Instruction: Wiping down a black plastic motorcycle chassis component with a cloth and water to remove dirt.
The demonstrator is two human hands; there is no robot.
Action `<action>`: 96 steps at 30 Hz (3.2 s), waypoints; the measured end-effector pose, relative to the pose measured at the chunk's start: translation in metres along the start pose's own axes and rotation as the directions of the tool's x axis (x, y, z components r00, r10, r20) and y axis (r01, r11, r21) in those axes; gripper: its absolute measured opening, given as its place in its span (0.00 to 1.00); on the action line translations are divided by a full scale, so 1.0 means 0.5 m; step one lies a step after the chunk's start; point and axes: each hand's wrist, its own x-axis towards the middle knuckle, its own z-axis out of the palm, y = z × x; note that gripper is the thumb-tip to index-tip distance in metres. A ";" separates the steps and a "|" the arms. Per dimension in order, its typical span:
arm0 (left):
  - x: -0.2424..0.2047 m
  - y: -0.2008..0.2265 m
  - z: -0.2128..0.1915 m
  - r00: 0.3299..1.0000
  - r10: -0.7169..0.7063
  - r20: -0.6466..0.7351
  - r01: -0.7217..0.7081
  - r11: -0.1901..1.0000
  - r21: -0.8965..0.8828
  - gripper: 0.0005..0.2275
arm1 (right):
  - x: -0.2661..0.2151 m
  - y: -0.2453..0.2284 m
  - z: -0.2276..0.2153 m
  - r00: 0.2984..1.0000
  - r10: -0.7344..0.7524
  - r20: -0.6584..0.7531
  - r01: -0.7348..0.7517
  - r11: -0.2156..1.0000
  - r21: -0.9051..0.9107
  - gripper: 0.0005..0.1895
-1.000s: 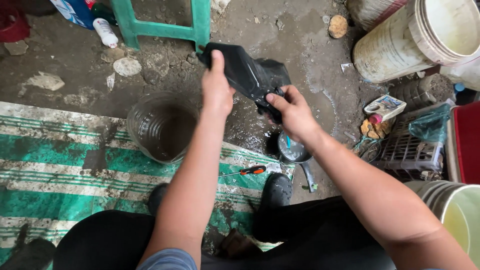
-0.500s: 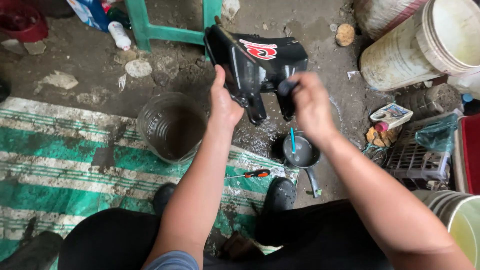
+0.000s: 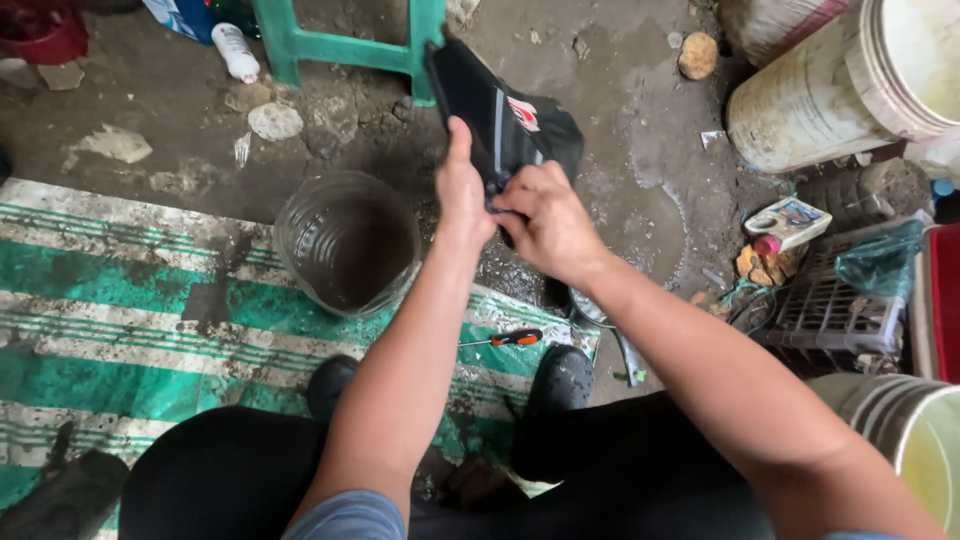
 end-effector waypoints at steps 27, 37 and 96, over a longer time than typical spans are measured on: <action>0.130 -0.062 -0.038 0.996 0.089 0.017 -0.091 0.990 0.106 0.38 | 0.014 0.016 -0.075 0.927 0.374 -0.029 -0.364 0.916 0.168 0.11; 0.114 -0.001 -0.007 0.996 -0.054 0.070 0.052 0.998 0.021 0.25 | 0.033 -0.043 -0.059 0.977 -0.211 0.029 0.212 0.976 -0.054 0.13; 0.042 0.008 0.003 0.998 0.064 0.028 -0.050 0.938 -0.342 0.37 | 0.107 -0.086 -0.129 0.959 0.046 -0.279 -0.025 0.996 0.080 0.14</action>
